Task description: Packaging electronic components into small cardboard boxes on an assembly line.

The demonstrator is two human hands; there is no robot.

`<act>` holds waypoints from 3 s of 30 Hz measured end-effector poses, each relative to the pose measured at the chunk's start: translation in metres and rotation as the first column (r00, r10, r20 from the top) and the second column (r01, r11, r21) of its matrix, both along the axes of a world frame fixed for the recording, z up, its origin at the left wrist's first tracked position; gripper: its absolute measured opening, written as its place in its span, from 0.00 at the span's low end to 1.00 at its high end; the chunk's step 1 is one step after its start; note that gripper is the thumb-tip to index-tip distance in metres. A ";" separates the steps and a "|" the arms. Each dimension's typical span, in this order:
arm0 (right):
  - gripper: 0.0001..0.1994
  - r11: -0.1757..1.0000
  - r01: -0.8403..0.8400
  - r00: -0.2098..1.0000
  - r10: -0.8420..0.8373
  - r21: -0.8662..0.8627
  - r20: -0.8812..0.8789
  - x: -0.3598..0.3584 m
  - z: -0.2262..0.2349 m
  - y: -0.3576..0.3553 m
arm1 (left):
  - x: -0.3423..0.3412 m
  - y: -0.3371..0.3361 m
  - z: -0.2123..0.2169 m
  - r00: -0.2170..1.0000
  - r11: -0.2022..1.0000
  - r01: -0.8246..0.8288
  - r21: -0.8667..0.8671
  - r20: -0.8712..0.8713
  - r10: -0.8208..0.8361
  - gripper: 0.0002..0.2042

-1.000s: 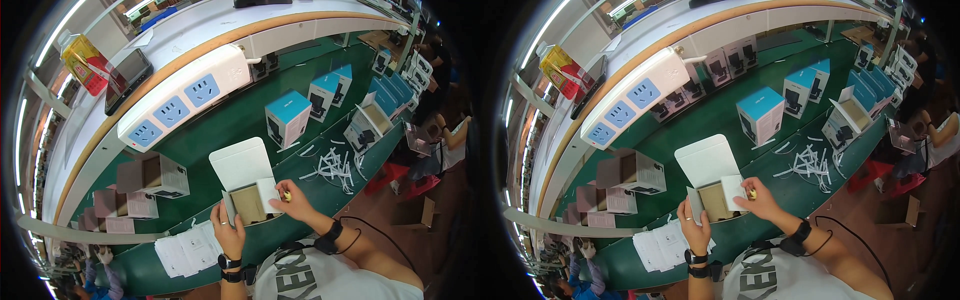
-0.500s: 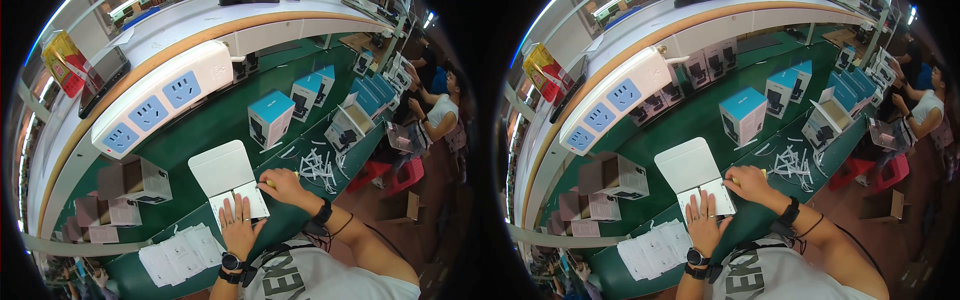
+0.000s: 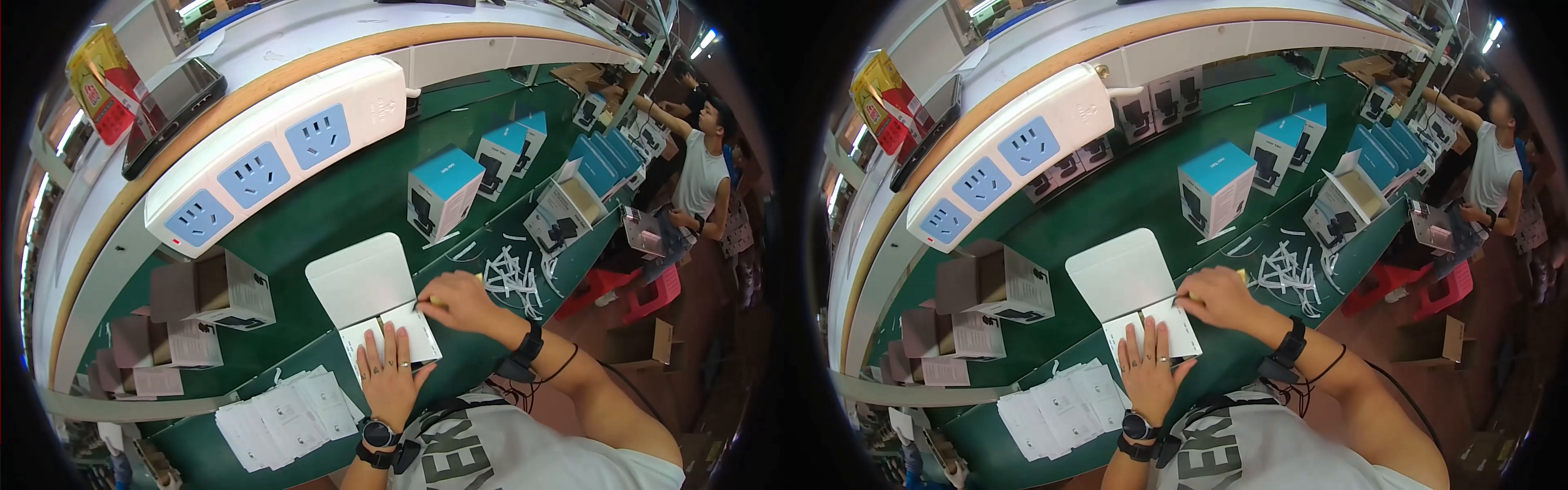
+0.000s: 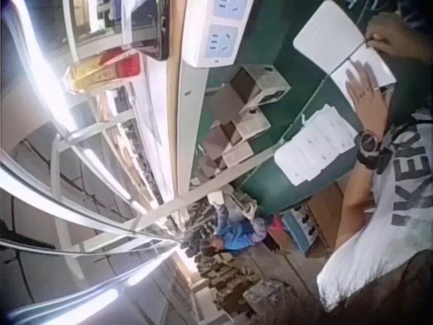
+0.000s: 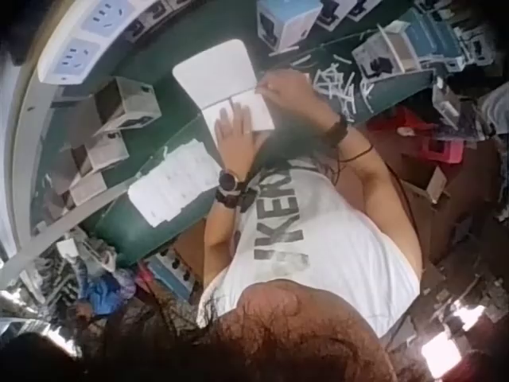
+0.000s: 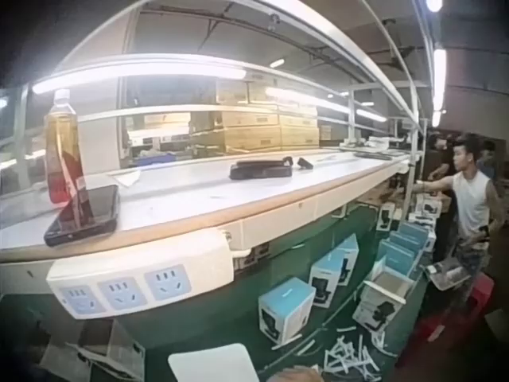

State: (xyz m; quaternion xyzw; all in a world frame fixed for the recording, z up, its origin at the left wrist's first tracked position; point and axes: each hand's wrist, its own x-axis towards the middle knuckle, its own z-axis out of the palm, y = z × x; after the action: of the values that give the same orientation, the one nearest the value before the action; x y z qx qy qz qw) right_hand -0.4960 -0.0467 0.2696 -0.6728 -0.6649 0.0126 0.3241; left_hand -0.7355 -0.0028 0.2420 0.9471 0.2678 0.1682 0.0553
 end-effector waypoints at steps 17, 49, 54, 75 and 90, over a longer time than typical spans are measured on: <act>0.11 0.922 0.259 0.846 -0.360 -0.287 -0.393 -0.021 -0.015 -0.004 | -0.001 -0.011 0.005 0.999 1.000 0.022 -0.021 0.033 -0.021 0.43; 0.11 0.972 0.175 0.942 -0.212 -0.156 -0.261 -0.042 0.008 -0.050 | -0.009 -0.019 0.012 0.996 0.992 0.087 -0.092 0.044 -0.084 0.33; 0.06 0.996 -0.009 0.994 0.019 0.090 -0.109 -0.078 0.003 0.013 | -0.009 -0.027 0.011 0.993 0.993 0.117 -0.035 -0.031 -0.118 0.29; 0.19 0.998 -0.057 0.993 0.056 -0.001 -0.106 -0.112 -0.006 0.044 | -0.023 -0.016 -0.006 0.972 0.982 0.171 -0.081 0.175 -0.155 0.19; 0.12 0.999 -0.028 0.964 0.020 -0.026 -0.264 -0.151 -0.019 0.036 | -0.022 -0.023 -0.007 0.983 0.974 0.181 -0.133 0.037 -0.178 0.20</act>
State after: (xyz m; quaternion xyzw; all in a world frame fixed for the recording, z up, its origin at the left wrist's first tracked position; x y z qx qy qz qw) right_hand -0.6465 -0.0106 0.2511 -0.6619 -0.6236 0.1157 0.3996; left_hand -0.7572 -0.0262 0.2349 0.9592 0.1913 0.1558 0.1379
